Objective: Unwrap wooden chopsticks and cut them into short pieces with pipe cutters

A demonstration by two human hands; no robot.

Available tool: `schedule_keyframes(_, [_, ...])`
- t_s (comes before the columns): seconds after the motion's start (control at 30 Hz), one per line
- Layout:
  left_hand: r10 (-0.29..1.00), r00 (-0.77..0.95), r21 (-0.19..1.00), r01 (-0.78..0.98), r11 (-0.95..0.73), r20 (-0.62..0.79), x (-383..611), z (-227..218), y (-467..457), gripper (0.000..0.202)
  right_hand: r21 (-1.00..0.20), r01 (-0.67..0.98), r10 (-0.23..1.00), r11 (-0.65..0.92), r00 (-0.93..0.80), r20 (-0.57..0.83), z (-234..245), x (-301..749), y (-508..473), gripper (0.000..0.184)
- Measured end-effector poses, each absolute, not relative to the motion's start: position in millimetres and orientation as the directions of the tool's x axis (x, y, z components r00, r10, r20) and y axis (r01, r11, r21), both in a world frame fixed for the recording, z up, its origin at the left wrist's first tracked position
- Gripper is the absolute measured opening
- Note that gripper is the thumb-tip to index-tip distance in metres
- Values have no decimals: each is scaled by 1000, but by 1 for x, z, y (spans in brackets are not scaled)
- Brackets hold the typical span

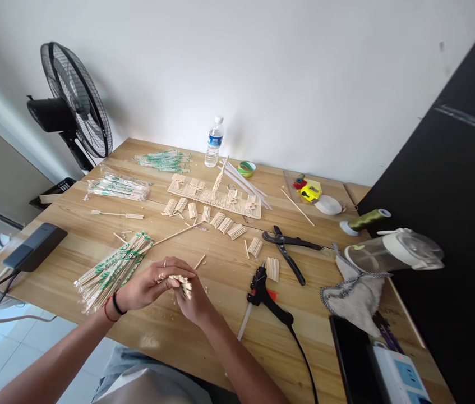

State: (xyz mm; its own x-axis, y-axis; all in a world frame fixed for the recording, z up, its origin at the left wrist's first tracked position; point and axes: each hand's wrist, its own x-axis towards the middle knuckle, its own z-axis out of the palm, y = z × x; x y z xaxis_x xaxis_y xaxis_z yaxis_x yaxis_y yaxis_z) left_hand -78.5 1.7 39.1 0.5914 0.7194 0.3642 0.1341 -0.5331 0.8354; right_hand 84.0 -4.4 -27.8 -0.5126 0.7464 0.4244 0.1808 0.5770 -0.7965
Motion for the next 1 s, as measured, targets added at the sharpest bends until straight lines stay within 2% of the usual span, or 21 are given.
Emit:
schedule_keyframes(0.1, [659,658,845,65,-532,364,-82,56,9,41,-751,103,677,652,-525,516,-23,82,-1,30])
schedule_keyframes(0.17, [633,689,856,34,-515,354,-83,70,10,40,-721,122,654,682,-543,527,-17,82,-1,38])
schedule_keyframes(0.3, [651,698,889,45,-456,299,-82,90,3,41,-732,171,657,660,-604,451,-2,83,-10,52])
schedule_keyframes(0.43, [666,692,904,45,-424,278,-78,91,-6,43,-777,210,697,594,-616,366,3,82,-18,47])
schedule_keyframes(0.53, [697,670,933,17,-359,255,-77,85,-11,43,-771,215,666,600,-668,331,5,92,-16,43])
schedule_keyframes(0.63, [744,627,954,2,-299,231,-78,74,-15,44,-831,284,680,479,-719,146,21,119,-10,41])
schedule_keyframes(0.73, [763,610,951,50,-306,214,-80,61,-16,50,-824,463,790,326,-612,-31,51,148,-4,57])
schedule_keyframes(0.83, [753,626,939,96,-330,201,-78,48,-14,51,-833,419,770,361,-638,13,75,153,-1,84])
schedule_keyframes(0.9, [733,641,923,99,-371,226,-75,41,-12,46,-850,339,714,403,-697,61,80,141,-1,92])
schedule_keyframes(1.0, [697,659,888,94,-449,283,-74,35,-11,34,-866,231,677,443,-719,155,75,117,-1,69])
